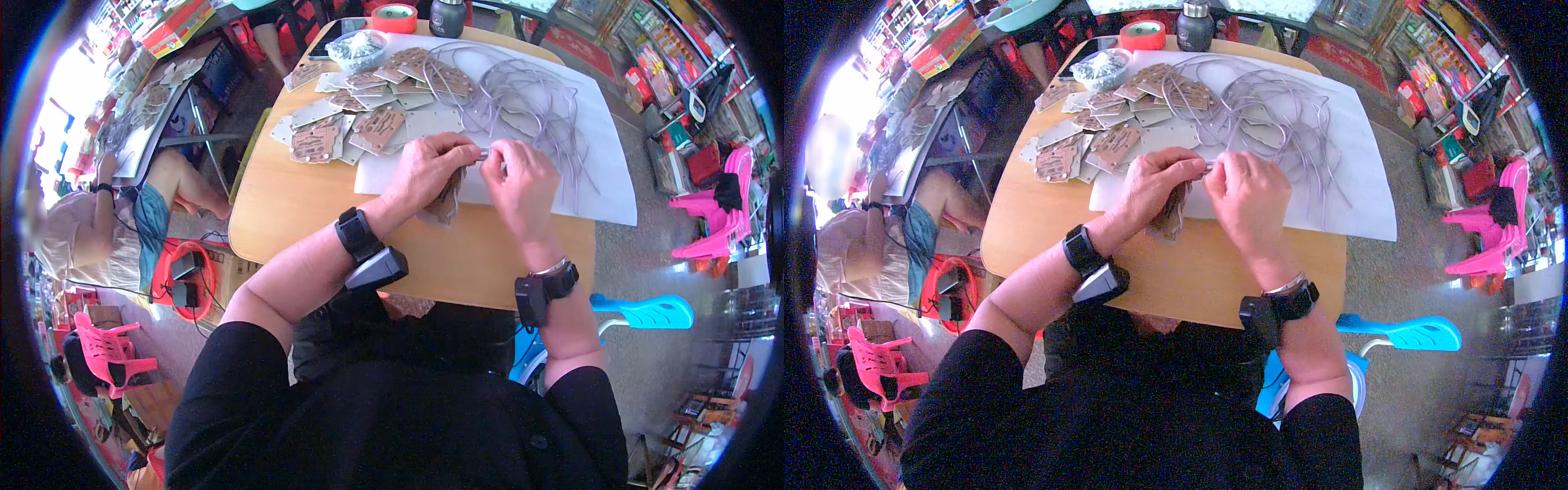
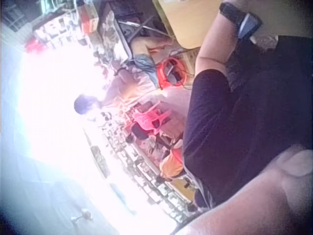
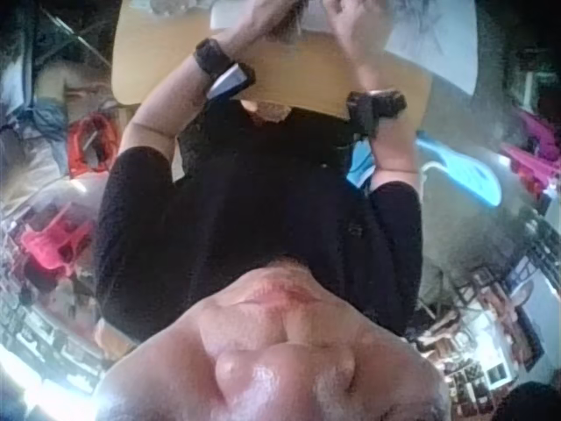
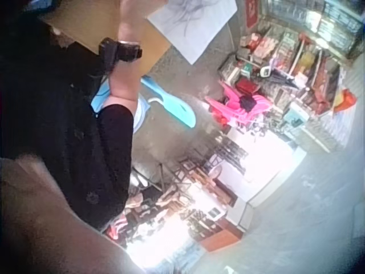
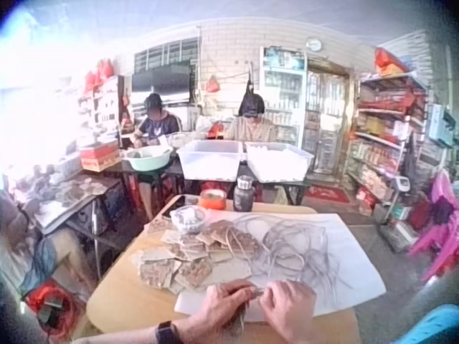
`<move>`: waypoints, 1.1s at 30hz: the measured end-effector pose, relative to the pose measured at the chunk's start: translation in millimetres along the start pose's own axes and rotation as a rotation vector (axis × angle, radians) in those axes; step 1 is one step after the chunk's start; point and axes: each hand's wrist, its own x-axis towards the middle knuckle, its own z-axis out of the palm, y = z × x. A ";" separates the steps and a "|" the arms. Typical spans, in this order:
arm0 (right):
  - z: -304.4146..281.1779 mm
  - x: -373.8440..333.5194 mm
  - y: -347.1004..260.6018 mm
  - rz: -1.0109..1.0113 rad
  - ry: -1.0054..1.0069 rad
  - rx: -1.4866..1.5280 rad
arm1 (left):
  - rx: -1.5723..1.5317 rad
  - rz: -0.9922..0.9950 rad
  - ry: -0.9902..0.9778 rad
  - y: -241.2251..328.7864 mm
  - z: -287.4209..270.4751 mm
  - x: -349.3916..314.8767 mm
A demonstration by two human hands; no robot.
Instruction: Thread a cord or lace through pre-cut holes in a stack of leather shoe components.
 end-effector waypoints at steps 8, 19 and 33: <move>6.4 1.1 1.8 0.640 -0.184 0.945 | -0.291 -0.031 -0.041 -4.0 -7.3 2.7; 7.3 -7.5 37.2 1.024 -0.638 2.026 | -0.188 0.007 -0.093 -1.5 -4.5 2.5; -7.1 9.7 10.1 0.699 -0.219 0.883 | -0.316 -0.136 -0.114 0.0 -13.7 2.8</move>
